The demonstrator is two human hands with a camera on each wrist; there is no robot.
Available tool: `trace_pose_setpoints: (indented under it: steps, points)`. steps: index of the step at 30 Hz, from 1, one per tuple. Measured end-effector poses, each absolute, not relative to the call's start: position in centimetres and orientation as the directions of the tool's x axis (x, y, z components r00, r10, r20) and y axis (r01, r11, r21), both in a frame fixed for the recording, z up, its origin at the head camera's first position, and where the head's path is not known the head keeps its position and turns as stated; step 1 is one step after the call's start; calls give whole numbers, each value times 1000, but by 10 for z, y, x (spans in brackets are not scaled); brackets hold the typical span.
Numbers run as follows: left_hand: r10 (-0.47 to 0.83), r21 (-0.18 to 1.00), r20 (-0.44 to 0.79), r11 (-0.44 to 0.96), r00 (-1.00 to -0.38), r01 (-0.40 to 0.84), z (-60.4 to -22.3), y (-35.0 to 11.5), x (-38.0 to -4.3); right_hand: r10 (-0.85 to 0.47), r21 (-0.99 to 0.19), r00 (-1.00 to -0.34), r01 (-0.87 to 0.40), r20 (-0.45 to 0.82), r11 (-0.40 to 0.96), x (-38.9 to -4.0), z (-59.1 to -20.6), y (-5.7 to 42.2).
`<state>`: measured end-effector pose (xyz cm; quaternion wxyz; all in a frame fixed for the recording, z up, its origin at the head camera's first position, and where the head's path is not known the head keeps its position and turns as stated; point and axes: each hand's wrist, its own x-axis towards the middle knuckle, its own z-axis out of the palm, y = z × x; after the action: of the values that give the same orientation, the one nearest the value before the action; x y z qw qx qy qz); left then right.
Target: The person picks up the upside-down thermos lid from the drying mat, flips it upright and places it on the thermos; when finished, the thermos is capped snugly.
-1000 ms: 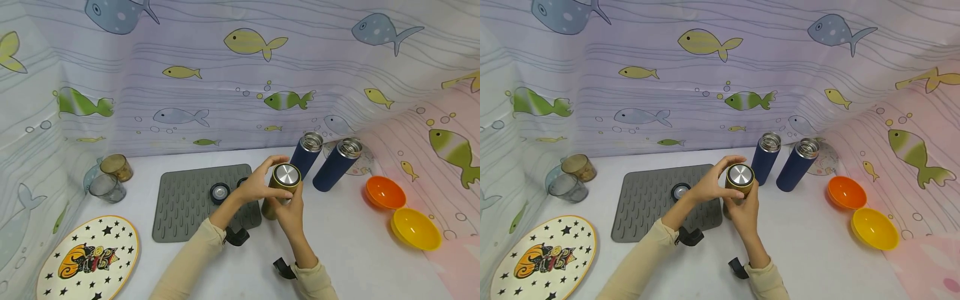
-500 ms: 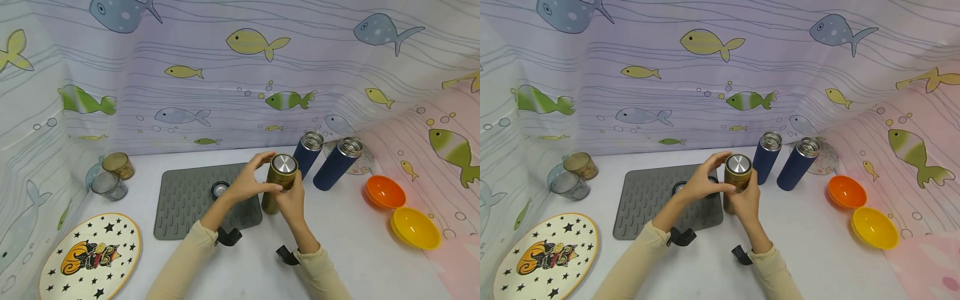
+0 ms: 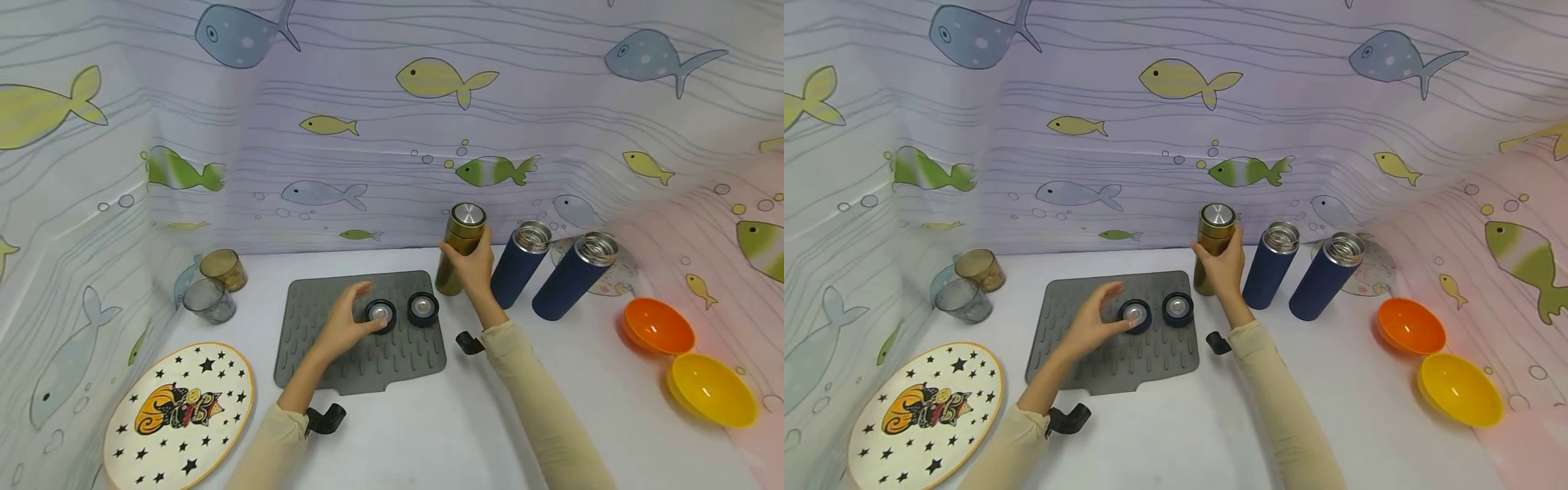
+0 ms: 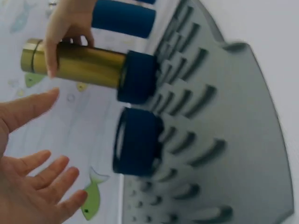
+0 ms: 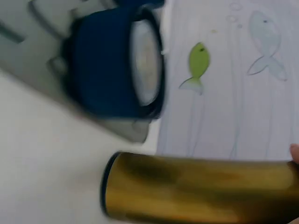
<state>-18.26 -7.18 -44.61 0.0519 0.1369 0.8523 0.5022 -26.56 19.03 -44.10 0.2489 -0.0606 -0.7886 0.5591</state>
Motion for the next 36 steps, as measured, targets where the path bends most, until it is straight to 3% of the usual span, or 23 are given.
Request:
trace_pose_setpoints:
  steps: [12, 22, 28, 32, 36]
  points:
    - [348, 665, -50, 711, -936, 228, -484, -59, -206, 327, -911, -924, -52, 199, 409, -248, -436, 199]
    - [319, 670, 54, 691, -946, 272, -489, -66, -198, 291, -933, -944, -44, 156, 358, -181, -429, 184]
    - [379, 747, 154, 560, -913, 359, -460, -68, -171, 2, -966, -1000, 11, -11, 259, -147, -430, 171]
    - [420, 773, 198, 489, -886, 405, -443, -65, -151, -226, -978, -960, 134, -168, 159, -134, -433, 164]
    - [456, 756, 224, 477, -862, 448, -435, -61, -136, -346, -971, -907, 224, -239, 84, -128, -438, 158]
